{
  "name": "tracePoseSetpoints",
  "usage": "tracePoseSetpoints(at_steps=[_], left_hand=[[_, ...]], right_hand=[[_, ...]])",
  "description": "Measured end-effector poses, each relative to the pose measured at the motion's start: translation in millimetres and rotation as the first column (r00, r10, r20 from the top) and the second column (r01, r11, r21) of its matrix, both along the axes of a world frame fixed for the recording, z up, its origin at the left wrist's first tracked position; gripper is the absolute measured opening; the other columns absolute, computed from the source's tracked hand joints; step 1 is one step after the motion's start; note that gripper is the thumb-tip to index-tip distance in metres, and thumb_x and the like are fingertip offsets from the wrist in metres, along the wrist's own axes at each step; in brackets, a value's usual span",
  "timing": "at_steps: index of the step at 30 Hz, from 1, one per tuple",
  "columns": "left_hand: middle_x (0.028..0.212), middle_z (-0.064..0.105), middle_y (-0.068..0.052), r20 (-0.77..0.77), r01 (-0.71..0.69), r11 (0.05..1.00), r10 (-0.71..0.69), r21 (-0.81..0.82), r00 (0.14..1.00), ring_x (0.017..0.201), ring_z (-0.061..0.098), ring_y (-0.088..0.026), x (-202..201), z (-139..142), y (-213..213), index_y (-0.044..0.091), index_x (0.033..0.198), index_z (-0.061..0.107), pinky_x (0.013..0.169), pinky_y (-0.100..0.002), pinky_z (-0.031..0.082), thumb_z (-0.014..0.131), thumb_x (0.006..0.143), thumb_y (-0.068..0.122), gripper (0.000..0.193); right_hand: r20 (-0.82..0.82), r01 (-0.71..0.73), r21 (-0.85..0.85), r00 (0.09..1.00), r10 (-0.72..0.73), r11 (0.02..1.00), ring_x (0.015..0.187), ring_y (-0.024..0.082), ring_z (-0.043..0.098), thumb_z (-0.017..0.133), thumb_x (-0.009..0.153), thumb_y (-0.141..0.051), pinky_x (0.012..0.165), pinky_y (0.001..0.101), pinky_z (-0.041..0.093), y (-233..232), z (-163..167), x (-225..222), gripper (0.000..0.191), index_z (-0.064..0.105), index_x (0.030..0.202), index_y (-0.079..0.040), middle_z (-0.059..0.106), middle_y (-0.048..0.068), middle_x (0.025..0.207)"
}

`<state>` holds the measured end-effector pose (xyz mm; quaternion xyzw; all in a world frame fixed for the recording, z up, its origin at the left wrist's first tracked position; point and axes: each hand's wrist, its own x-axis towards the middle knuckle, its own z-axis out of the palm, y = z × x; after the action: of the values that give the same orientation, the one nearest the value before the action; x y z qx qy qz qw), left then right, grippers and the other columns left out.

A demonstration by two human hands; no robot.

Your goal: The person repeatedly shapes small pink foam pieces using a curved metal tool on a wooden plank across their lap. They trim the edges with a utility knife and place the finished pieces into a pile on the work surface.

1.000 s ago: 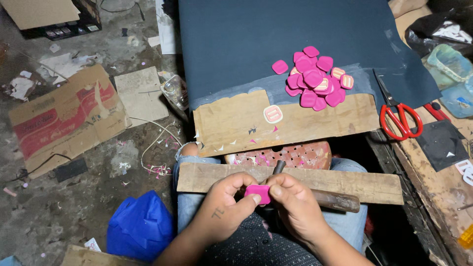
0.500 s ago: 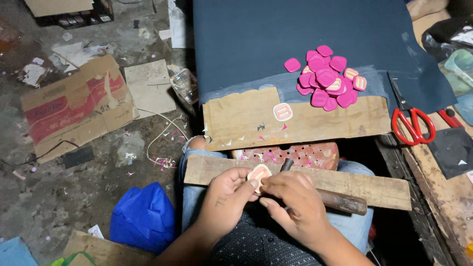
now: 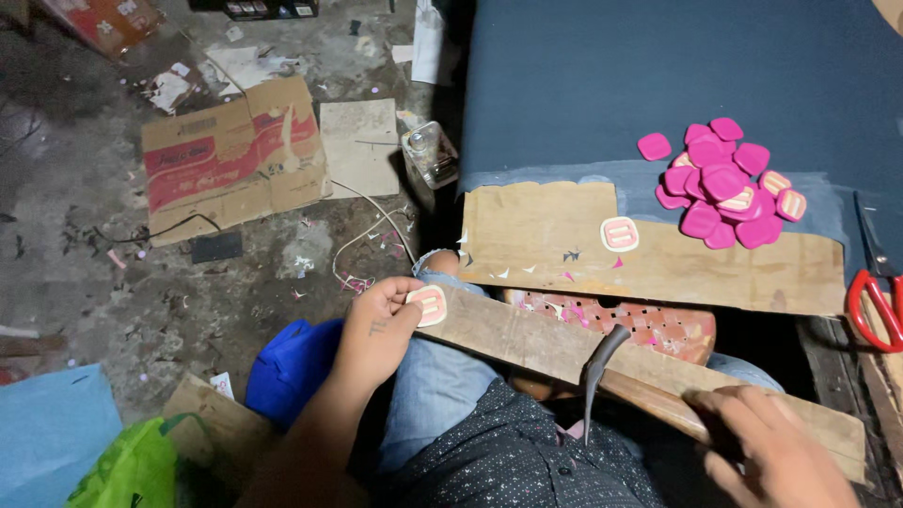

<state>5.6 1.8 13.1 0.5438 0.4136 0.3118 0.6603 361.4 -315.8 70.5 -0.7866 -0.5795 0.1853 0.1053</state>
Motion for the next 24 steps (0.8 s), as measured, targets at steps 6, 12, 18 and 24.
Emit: tracePoseSetpoints(at_steps=[6,12,18,24], left_hand=[[0.101,0.074,-0.014,0.061,0.007,0.993,0.000,-0.114,0.998,0.088,0.072,-0.017,-1,-19,10,-0.007,0.113,0.063,0.082,-0.029,0.058,0.057,0.087,-0.005,0.027],[0.095,0.075,-0.012,-0.016,0.011,0.992,-0.013,-0.129,1.000,0.084,0.072,-0.017,3,-21,13,-0.006,0.106,0.067,0.077,-0.029,0.058,0.063,0.087,0.000,0.020],[0.089,0.073,-0.010,0.000,0.054,0.987,-0.055,-0.155,0.998,0.078,0.070,-0.015,4,-14,18,-0.005,0.099,0.069,0.073,-0.027,0.058,0.069,0.086,0.001,0.015],[0.084,0.073,-0.007,-0.085,0.083,0.993,-0.090,-0.089,0.992,0.073,0.067,-0.012,8,-12,22,-0.003,0.096,0.073,0.067,-0.025,0.054,0.074,0.084,0.001,0.013]], right_hand=[[-0.100,-0.012,0.397,0.993,0.056,0.918,0.105,0.014,0.073,0.090,0.068,-0.032,0.091,0.0259,0.056,20,46,-13,0.054,0.066,0.113,-0.016,0.073,0.002,0.114],[-0.435,0.073,0.397,0.893,0.118,0.915,0.101,0.025,0.071,0.087,0.067,-0.020,0.089,0.0323,0.055,91,45,-68,0.052,0.064,0.111,-0.009,0.072,0.009,0.106],[0.022,-0.201,0.111,0.980,0.200,0.973,0.098,0.036,0.068,0.080,0.081,-0.042,0.089,0.0449,0.046,145,39,-85,0.033,0.069,0.097,-0.016,0.074,0.009,0.091],[-0.178,-0.077,0.163,0.978,0.106,0.984,0.087,0.046,0.068,0.073,0.088,-0.043,0.072,0.0519,0.053,221,45,-108,0.048,0.059,0.113,-0.004,0.071,0.023,0.090]])
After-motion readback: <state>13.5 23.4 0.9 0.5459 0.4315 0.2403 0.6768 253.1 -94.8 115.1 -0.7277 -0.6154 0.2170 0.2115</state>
